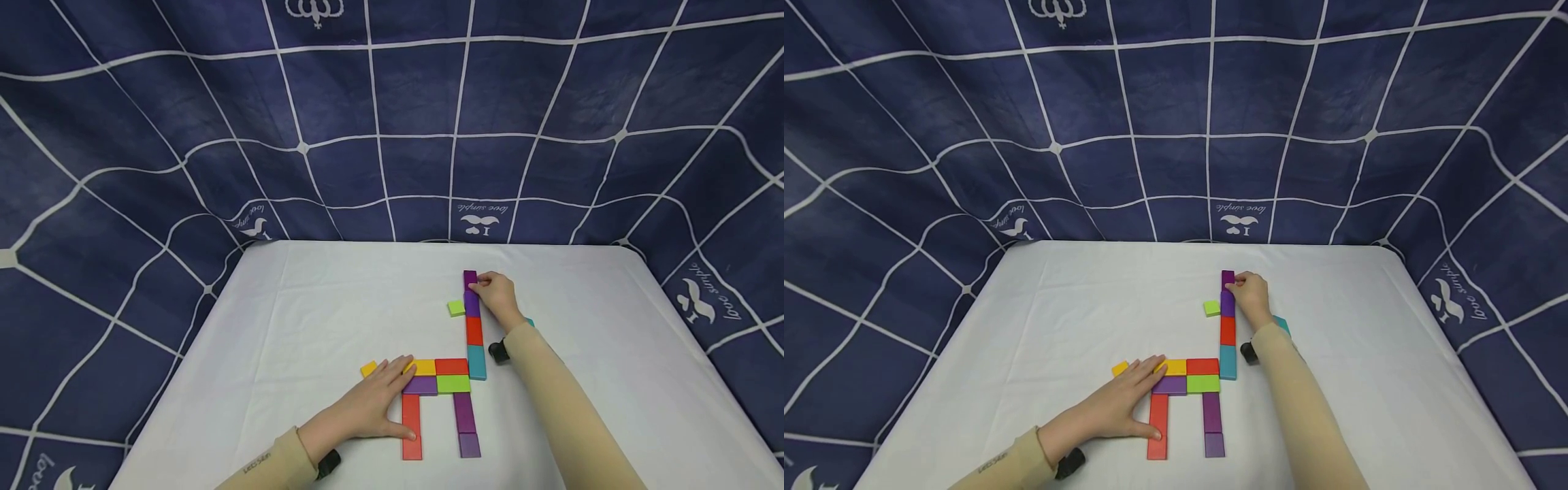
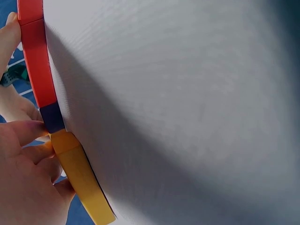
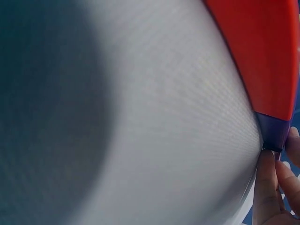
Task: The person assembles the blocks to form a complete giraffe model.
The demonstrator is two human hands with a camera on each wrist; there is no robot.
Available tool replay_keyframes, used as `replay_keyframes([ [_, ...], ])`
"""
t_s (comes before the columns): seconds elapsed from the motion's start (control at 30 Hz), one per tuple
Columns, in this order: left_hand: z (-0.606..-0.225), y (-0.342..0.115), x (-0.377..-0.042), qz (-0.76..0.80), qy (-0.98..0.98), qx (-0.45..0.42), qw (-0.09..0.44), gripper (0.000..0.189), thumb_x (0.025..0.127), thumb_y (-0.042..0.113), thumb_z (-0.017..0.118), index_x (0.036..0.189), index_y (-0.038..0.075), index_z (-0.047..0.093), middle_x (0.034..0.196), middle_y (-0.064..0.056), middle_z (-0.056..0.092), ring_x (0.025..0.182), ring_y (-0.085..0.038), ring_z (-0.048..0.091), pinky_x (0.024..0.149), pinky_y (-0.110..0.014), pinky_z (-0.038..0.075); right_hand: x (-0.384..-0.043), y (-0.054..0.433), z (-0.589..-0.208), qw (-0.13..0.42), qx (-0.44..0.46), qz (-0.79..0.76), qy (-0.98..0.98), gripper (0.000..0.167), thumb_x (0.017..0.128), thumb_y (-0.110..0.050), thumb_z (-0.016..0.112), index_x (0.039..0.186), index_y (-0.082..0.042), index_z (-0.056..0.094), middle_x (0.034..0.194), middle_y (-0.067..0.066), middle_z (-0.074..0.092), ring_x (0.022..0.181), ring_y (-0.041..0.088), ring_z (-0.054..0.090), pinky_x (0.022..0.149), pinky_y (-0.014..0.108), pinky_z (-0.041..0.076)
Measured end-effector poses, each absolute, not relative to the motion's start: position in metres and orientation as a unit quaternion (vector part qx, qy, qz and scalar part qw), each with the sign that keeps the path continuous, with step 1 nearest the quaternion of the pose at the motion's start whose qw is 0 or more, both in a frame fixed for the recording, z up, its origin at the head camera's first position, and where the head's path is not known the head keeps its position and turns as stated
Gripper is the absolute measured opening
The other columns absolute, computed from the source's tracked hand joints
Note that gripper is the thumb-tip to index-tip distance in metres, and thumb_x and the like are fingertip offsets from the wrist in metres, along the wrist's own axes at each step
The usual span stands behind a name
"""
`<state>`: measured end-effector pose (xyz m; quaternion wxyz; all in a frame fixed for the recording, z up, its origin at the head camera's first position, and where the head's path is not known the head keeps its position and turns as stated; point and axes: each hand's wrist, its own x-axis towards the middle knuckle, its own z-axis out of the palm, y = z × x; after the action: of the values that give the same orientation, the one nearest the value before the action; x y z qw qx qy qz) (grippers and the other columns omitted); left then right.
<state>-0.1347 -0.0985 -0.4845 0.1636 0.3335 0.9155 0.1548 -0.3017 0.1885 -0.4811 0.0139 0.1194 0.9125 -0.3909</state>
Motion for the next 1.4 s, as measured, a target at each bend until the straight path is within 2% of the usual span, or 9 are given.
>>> replay_keyframes([
  [0.13,-0.483,-0.099,-0.135,0.158,0.915,0.33,0.167,0.106,0.075,0.071,0.068,0.156,0.014,0.029,0.165,-0.002,0.02,0.152,-0.023,0.021,0.122,-0.045,0.025,-0.301,0.188,-0.48,0.009,0.116,-0.391,0.913,0.04,0.093,-0.023,0.068,0.122,0.004,0.065,0.101,0.018,0.067,0.088,0.026,0.059,0.078,0.031,0.053],
  [0.27,-0.483,-0.099,-0.135,0.158,0.916,0.329,0.168,0.107,0.075,0.071,0.068,0.156,0.014,0.029,0.165,-0.002,0.019,0.152,-0.023,0.021,0.122,-0.046,0.025,-0.301,0.188,-0.478,0.003,0.099,-0.388,0.916,0.043,0.096,-0.026,0.064,0.127,0.003,0.062,0.111,0.021,0.064,0.098,0.029,0.057,0.087,0.037,0.052],
  [0.37,-0.484,-0.1,-0.135,0.158,0.916,0.329,0.167,0.107,0.075,0.071,0.068,0.156,0.014,0.029,0.165,-0.002,0.019,0.152,-0.023,0.021,0.123,-0.045,0.025,-0.297,0.188,-0.472,0.007,0.044,-0.376,0.926,0.042,0.095,-0.026,0.066,0.127,0.0,0.063,0.116,0.021,0.061,0.103,0.031,0.056,0.093,0.042,0.052],
  [0.5,-0.484,-0.101,-0.136,0.155,0.916,0.332,0.164,0.107,0.075,0.072,0.068,0.156,0.014,0.029,0.165,-0.002,0.019,0.152,-0.023,0.021,0.123,-0.045,0.024,-0.289,0.188,-0.467,0.048,-0.062,-0.336,0.938,0.04,0.089,-0.026,0.072,0.123,-0.005,0.068,0.121,0.019,0.062,0.109,0.034,0.054,0.101,0.05,0.049],
  [0.63,-0.484,-0.102,-0.136,0.152,0.916,0.335,0.163,0.107,0.075,0.073,0.067,0.156,0.013,0.029,0.165,-0.002,0.019,0.152,-0.023,0.021,0.123,-0.045,0.024,-0.281,0.185,-0.468,0.084,-0.14,-0.287,0.944,0.041,0.083,-0.026,0.079,0.12,-0.009,0.07,0.126,0.015,0.064,0.114,0.033,0.049,0.101,0.049,0.048],
  [0.77,-0.484,-0.102,-0.137,0.153,0.915,0.335,0.163,0.108,0.075,0.073,0.067,0.156,0.014,0.029,0.165,-0.002,0.019,0.152,-0.022,0.021,0.123,-0.045,0.025,-0.277,0.18,-0.47,0.085,-0.177,-0.262,0.945,0.041,0.081,-0.023,0.082,0.119,-0.01,0.072,0.123,0.011,0.067,0.111,0.03,0.048,0.094,0.043,0.05],
  [1.0,-0.486,-0.102,-0.136,0.156,0.914,0.339,0.161,0.108,0.075,0.073,0.067,0.156,0.013,0.029,0.166,-0.003,0.019,0.152,-0.023,0.02,0.123,-0.045,0.024,-0.275,0.174,-0.467,0.09,-0.176,-0.246,0.949,0.034,0.082,-0.017,0.081,0.114,-0.011,0.075,0.118,0.009,0.07,0.106,0.027,0.05,0.094,0.044,0.044],
  [1.23,-0.486,-0.102,-0.136,0.156,0.913,0.335,0.171,0.107,0.075,0.074,0.066,0.156,0.014,0.029,0.166,-0.001,0.018,0.152,-0.022,0.02,0.123,-0.045,0.025,-0.285,0.173,-0.469,0.088,-0.162,-0.269,0.945,0.034,0.083,-0.018,0.08,0.115,-0.01,0.074,0.114,0.009,0.07,0.101,0.026,0.052,0.09,0.042,0.049],
  [1.4,-0.487,-0.102,-0.136,0.157,0.913,0.339,0.164,0.107,0.075,0.074,0.066,0.156,0.013,0.03,0.166,-0.002,0.019,0.152,-0.022,0.021,0.123,-0.045,0.025,-0.298,0.179,-0.465,0.051,-0.118,-0.319,0.939,0.035,0.085,-0.02,0.078,0.118,-0.008,0.072,0.112,0.012,0.07,0.097,0.026,0.056,0.089,0.042,0.052],
])
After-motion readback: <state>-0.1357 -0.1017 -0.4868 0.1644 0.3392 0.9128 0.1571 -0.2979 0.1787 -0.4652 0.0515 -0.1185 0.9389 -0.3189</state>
